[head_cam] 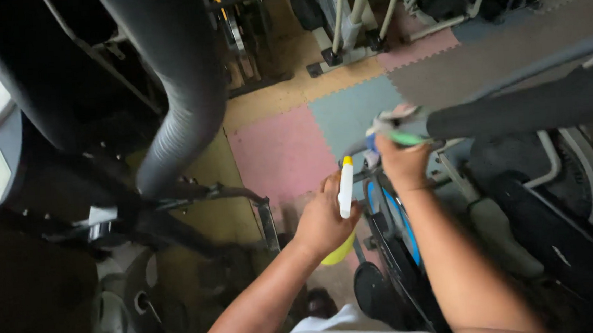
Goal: Cleaning an elliptical machine using a spray bottle and a cloth.
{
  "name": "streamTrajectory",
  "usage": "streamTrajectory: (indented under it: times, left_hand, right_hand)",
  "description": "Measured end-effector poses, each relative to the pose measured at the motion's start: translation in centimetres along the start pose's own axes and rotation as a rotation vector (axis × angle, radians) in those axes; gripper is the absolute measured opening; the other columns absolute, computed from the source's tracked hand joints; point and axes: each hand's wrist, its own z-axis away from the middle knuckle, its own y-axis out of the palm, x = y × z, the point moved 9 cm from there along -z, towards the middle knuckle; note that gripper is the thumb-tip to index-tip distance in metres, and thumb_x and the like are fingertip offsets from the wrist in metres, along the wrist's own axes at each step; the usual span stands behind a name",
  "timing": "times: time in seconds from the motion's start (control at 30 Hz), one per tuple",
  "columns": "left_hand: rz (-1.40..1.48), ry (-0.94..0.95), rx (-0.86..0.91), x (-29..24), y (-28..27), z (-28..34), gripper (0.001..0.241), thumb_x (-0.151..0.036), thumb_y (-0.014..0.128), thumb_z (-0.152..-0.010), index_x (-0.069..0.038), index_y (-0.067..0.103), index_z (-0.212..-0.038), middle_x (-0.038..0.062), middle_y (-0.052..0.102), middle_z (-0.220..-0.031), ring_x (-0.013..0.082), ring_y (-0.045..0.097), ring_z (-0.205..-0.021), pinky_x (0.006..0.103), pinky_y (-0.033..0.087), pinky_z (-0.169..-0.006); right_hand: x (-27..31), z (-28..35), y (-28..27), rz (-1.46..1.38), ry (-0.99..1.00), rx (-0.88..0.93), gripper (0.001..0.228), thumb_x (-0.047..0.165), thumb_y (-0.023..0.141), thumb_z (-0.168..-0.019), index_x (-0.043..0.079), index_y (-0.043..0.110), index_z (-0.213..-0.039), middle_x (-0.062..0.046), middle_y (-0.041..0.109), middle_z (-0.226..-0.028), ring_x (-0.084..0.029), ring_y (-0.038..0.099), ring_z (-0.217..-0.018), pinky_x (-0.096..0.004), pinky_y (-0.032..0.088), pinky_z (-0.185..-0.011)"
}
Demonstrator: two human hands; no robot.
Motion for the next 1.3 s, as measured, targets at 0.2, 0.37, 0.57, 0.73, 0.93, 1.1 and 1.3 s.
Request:
streamTrajectory:
  times: [0.2,0.37,0.57,0.73,0.93,1.1,1.3]
  left_hand:
    - [-0.011,0.007,0.042,1.7,-0.6,-0.3,0.070,-0.019,0.070,-0.079,-0.005,0.042,-0.142,0.027,0.056,-0.136,0.0500,0.060,-0.112,0.0546,0.052,-0.092]
    - [-0.087,-0.006,0.221,0.9,-0.4,0.8,0.066,-0.024,0.066,-0.080,-0.008,0.046,-0.141,0.025,0.063,-0.126,0.0476,0.063,-0.110,0.0528,0.052,-0.094]
    - [-0.049,0.063,0.181,2.5,0.6,0.9,0.058,-0.024,0.067,-0.083,-0.005,0.051,-0.135,0.028,0.064,-0.121,0.0494,0.062,-0.110,0.0532,0.050,-0.095]
    - [-0.056,-0.014,0.228,1.9,0.7,0.8,0.054,-0.026,0.064,-0.084,-0.008,0.052,-0.133,0.025,0.066,-0.119,0.0476,0.065,-0.107,0.0528,0.052,-0.094]
    - [-0.014,0.078,0.156,2.0,0.8,0.2,0.060,-0.021,0.065,-0.082,-0.007,0.047,-0.137,0.026,0.061,-0.124,0.0495,0.063,-0.106,0.0548,0.051,-0.090]
    - [-0.080,-0.082,0.209,4.8,1.2,-0.4,0.053,-0.026,0.067,-0.086,-0.004,0.048,-0.131,0.026,0.060,-0.127,0.0487,0.063,-0.108,0.0549,0.052,-0.092]
    - [-0.010,0.103,0.132,3.8,-0.1,-0.6,0.061,-0.021,0.069,-0.082,-0.004,0.047,-0.136,0.029,0.059,-0.126,0.0508,0.062,-0.107,0.0543,0.052,-0.092]
  right_hand:
    - [-7.7,2.6,2.7,0.106,0.160,0.098,0.030,0.001,0.075,-0.092,0.003,0.060,-0.118,-0.007,0.066,-0.110,-0.016,0.064,-0.102,-0.033,0.054,-0.093]
    - [-14.0,7.9,2.3,0.172,0.644,0.269,0.044,0.009,0.077,-0.080,0.007,0.062,-0.121,-0.005,0.069,-0.107,-0.017,0.066,-0.095,-0.037,0.055,-0.084]
    - [-25.1,22.2,-6.3,0.220,1.209,0.381,0.037,0.013,0.072,-0.068,-0.002,0.075,-0.102,-0.013,0.072,-0.089,-0.026,0.071,-0.080,-0.042,0.054,-0.070]
    - [-25.9,22.0,-10.6,0.286,1.166,0.195,0.034,0.012,0.073,-0.070,0.001,0.071,-0.102,-0.012,0.070,-0.088,-0.028,0.068,-0.077,-0.044,0.053,-0.068]
    - [-15.5,14.3,-7.6,-0.013,1.044,-0.095,0.062,0.006,0.068,-0.071,0.009,0.051,-0.130,-0.009,0.063,-0.112,-0.025,0.063,-0.100,-0.042,0.052,-0.086]
    - [-3.9,6.2,-3.1,-0.526,0.627,0.069,0.073,0.003,0.063,-0.070,0.006,0.043,-0.141,-0.013,0.056,-0.132,-0.030,0.057,-0.123,-0.046,0.047,-0.109]
    - [4.7,3.6,-0.4,-0.450,0.554,0.256,0.077,-0.011,0.059,-0.082,0.009,0.034,-0.153,-0.005,0.053,-0.141,-0.018,0.053,-0.131,-0.038,0.043,-0.114]
